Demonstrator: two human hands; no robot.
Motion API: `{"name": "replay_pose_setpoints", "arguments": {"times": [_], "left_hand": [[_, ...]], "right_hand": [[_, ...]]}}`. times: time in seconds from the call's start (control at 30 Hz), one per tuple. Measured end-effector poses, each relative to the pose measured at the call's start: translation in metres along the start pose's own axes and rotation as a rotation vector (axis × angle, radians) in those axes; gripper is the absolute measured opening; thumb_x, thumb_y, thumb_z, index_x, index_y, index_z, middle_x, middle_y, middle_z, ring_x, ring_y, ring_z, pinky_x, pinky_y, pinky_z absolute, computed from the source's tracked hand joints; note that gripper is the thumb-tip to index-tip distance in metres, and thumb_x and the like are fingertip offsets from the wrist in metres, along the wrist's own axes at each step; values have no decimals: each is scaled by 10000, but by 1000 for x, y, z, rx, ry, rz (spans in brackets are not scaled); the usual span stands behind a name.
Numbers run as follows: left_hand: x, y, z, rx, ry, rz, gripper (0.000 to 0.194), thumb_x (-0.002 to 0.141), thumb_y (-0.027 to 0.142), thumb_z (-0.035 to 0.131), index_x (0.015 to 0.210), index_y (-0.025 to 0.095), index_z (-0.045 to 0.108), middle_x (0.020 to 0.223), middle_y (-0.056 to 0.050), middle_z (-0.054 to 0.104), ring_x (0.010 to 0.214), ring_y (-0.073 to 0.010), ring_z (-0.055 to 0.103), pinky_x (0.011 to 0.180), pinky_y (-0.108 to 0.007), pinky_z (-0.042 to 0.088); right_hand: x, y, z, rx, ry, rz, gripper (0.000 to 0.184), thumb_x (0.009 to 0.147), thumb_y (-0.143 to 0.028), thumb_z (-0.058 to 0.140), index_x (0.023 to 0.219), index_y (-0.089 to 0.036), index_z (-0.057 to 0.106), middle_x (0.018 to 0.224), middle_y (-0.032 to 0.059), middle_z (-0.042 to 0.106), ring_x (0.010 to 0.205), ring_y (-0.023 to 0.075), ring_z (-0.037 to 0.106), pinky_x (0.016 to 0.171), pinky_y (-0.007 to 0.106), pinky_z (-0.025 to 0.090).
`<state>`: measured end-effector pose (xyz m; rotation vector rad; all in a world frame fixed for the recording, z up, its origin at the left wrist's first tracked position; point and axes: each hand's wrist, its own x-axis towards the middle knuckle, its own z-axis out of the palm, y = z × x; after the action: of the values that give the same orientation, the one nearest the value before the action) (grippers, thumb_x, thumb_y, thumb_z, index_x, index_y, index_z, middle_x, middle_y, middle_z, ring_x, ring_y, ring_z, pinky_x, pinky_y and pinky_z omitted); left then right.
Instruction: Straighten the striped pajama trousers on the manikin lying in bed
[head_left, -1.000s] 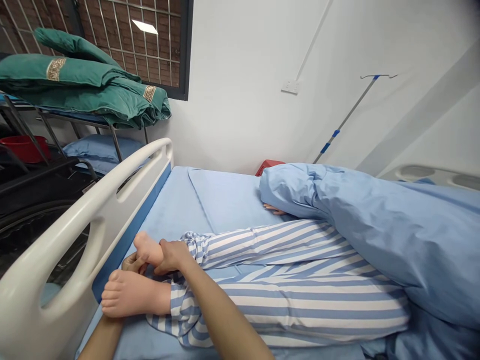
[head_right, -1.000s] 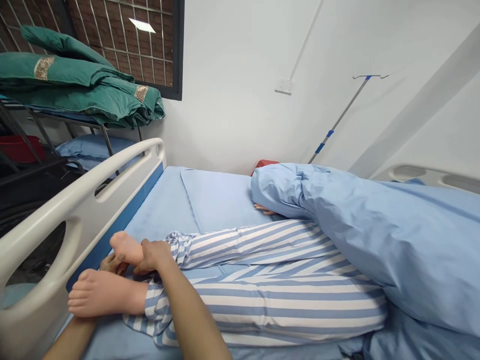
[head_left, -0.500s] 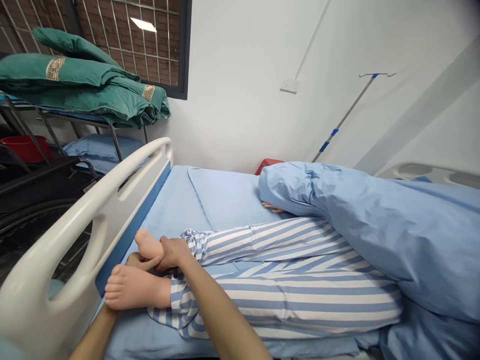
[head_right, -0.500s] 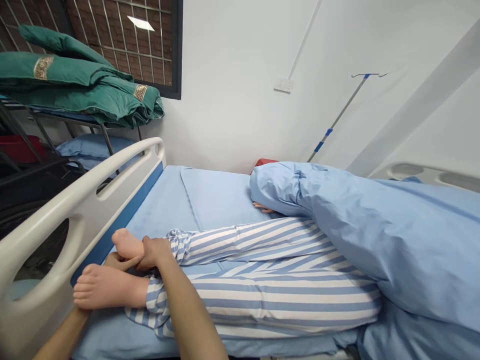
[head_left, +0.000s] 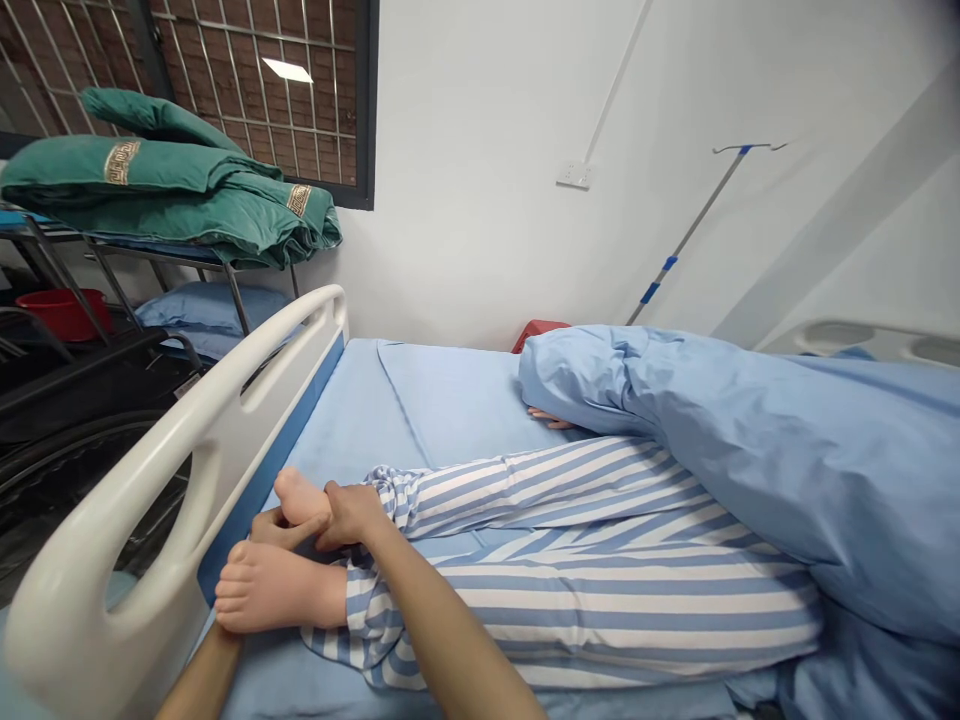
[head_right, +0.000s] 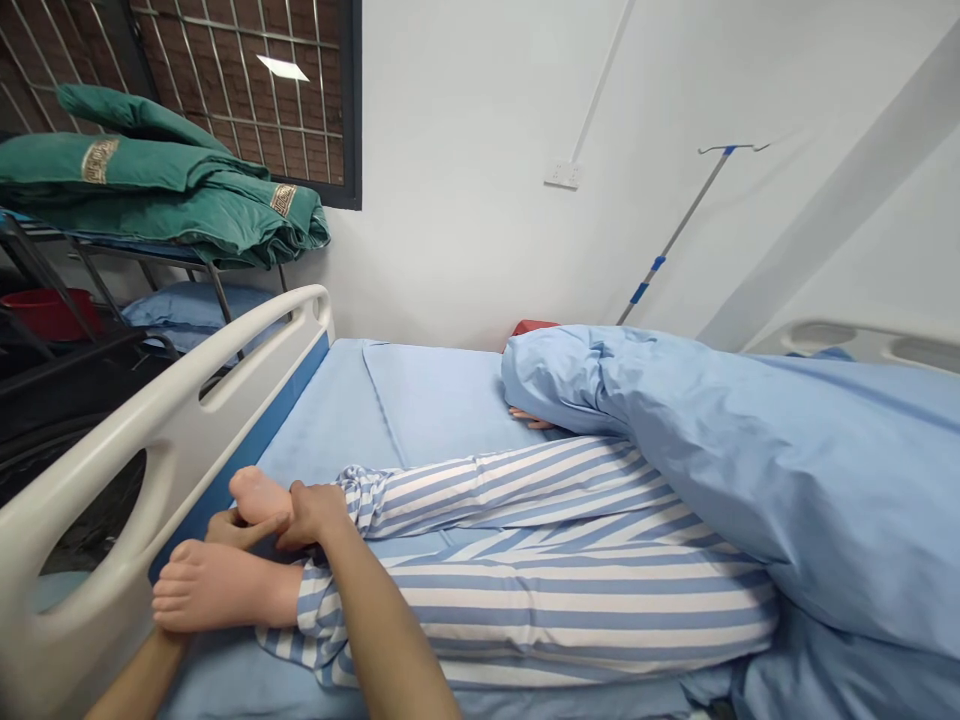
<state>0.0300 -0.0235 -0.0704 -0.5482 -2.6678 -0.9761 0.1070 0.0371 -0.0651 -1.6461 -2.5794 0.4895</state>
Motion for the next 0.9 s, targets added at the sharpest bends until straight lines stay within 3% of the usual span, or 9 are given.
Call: {"name": "replay_pose_setpoints", "arguments": {"times": [0.4, 0.63, 0.77, 0.9], "left_hand": [[1, 7, -10, -41, -53, -120, 385, 849, 146, 97, 899, 147, 478, 822, -96, 465, 875, -273, 445, 630, -376, 279], [0, 0, -4, 98, 14, 51, 472, 866, 139, 9, 925, 153, 477, 811, -100, 505, 820, -267, 494, 599, -347, 282], [-2, -2, -15, 125, 27, 154, 466, 866, 153, 11, 912, 134, 474, 809, -119, 517, 808, -284, 512, 582, -348, 294], [-5, 0, -26, 47, 41, 190, 430, 865, 181, 37, 847, 154, 466, 764, -110, 500, 795, -291, 531, 575, -356, 311]], "right_hand": [[3, 1, 6, -13, -5, 7, 674, 508, -565, 647, 1052, -206, 471, 900, 70, 687, 794, 279, 662, 644, 359, 488], [0, -1, 3, 11, 5, 12, 691, 499, -520, 685, 1072, -201, 464, 924, 80, 685, 817, 279, 657, 660, 349, 480], [-6, -7, 3, 33, 48, 53, 704, 487, -536, 715, 1048, -179, 485, 952, 93, 669, 872, 291, 632, 752, 374, 456], [-24, -18, 5, 61, 180, 77, 545, 603, -431, 672, 1042, -164, 492, 1042, 107, 617, 977, 297, 564, 856, 416, 396]]}}
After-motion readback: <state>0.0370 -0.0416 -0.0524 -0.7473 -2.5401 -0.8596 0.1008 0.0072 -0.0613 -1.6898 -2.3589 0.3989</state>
